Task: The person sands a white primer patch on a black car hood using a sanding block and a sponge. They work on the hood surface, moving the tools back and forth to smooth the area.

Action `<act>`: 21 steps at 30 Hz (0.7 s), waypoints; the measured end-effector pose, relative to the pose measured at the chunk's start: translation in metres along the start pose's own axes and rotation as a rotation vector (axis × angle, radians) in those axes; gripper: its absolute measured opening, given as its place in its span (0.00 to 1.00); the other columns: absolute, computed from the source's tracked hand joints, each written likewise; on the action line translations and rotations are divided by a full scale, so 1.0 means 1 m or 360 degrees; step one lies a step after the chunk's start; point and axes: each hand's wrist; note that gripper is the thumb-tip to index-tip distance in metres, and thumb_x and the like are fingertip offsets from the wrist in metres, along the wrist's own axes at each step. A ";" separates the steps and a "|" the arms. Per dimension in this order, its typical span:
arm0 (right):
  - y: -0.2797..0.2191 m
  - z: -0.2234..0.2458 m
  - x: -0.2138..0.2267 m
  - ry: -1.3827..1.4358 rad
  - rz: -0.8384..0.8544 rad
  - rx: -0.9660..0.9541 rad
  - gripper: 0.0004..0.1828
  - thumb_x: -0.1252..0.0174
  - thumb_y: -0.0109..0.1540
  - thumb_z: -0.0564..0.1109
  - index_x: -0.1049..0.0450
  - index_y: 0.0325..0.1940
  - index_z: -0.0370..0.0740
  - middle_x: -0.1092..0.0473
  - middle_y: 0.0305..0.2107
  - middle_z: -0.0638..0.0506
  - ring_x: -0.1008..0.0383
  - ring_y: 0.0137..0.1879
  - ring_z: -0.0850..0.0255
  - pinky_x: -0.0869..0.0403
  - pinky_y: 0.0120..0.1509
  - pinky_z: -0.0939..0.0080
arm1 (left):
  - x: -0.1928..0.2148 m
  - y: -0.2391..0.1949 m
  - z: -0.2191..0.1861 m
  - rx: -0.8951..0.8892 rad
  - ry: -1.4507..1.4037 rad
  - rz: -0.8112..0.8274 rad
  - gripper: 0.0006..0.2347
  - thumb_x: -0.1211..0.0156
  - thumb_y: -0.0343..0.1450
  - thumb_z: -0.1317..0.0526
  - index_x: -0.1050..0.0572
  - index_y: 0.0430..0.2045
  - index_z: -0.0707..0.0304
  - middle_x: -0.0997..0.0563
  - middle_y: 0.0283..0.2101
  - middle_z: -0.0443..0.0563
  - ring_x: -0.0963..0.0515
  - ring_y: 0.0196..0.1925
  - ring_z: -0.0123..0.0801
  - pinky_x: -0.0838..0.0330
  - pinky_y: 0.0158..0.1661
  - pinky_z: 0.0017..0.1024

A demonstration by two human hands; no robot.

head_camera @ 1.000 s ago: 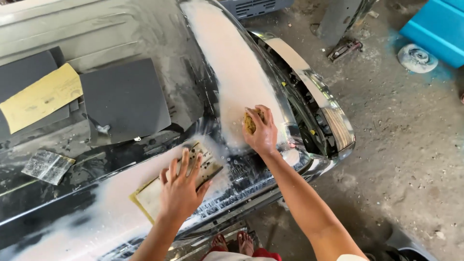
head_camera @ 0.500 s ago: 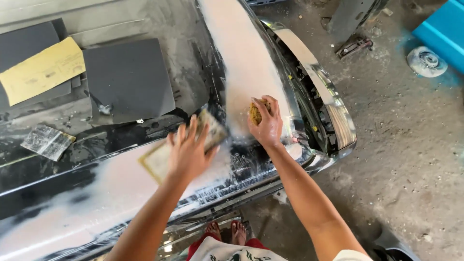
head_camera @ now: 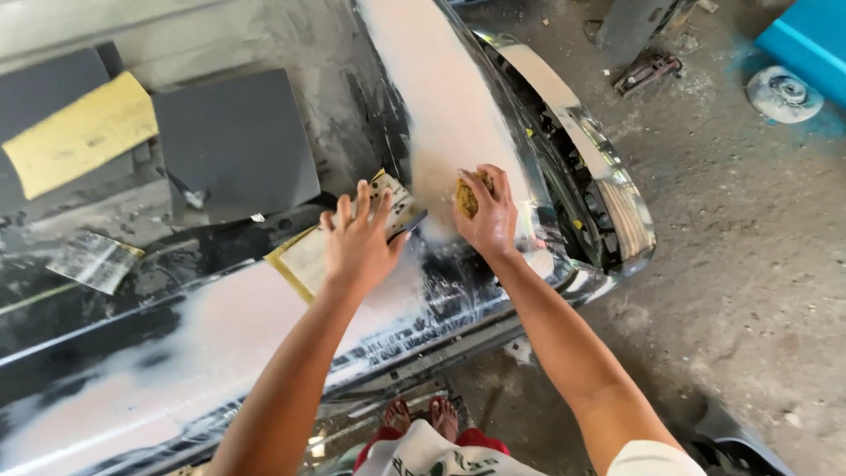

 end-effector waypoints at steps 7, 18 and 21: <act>0.002 -0.009 -0.014 -0.0010 -0.0054 -0.0012 0.23 0.32 0.55 0.45 0.24 0.54 0.55 0.36 0.53 0.52 0.30 0.59 0.40 0.22 0.47 0.37 | 0.003 -0.044 0.003 -0.0056 0.0039 -0.0124 0.28 0.49 0.68 0.40 0.32 0.62 0.47 0.35 0.68 0.58 0.36 0.66 0.52 0.38 0.54 0.59; 0.004 0.002 -0.002 -0.0008 -0.0040 0.0060 0.20 0.33 0.56 0.46 0.23 0.52 0.51 0.35 0.52 0.51 0.29 0.58 0.40 0.21 0.45 0.38 | 0.001 -0.061 0.003 -0.0003 -0.0004 0.0037 0.27 0.55 0.70 0.37 0.34 0.63 0.42 0.35 0.69 0.56 0.34 0.66 0.52 0.37 0.55 0.58; 0.009 0.008 -0.001 0.0007 -0.0052 0.0039 0.21 0.34 0.56 0.46 0.24 0.54 0.52 0.36 0.52 0.52 0.30 0.59 0.41 0.22 0.45 0.39 | -0.006 0.001 0.009 -0.0083 0.0063 -0.0137 0.28 0.47 0.67 0.39 0.32 0.62 0.47 0.35 0.68 0.58 0.36 0.66 0.54 0.38 0.54 0.62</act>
Point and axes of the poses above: each hand's wrist, its own y-axis towards the middle knuckle, its own x-axis out of the back of the hand, z = x × y
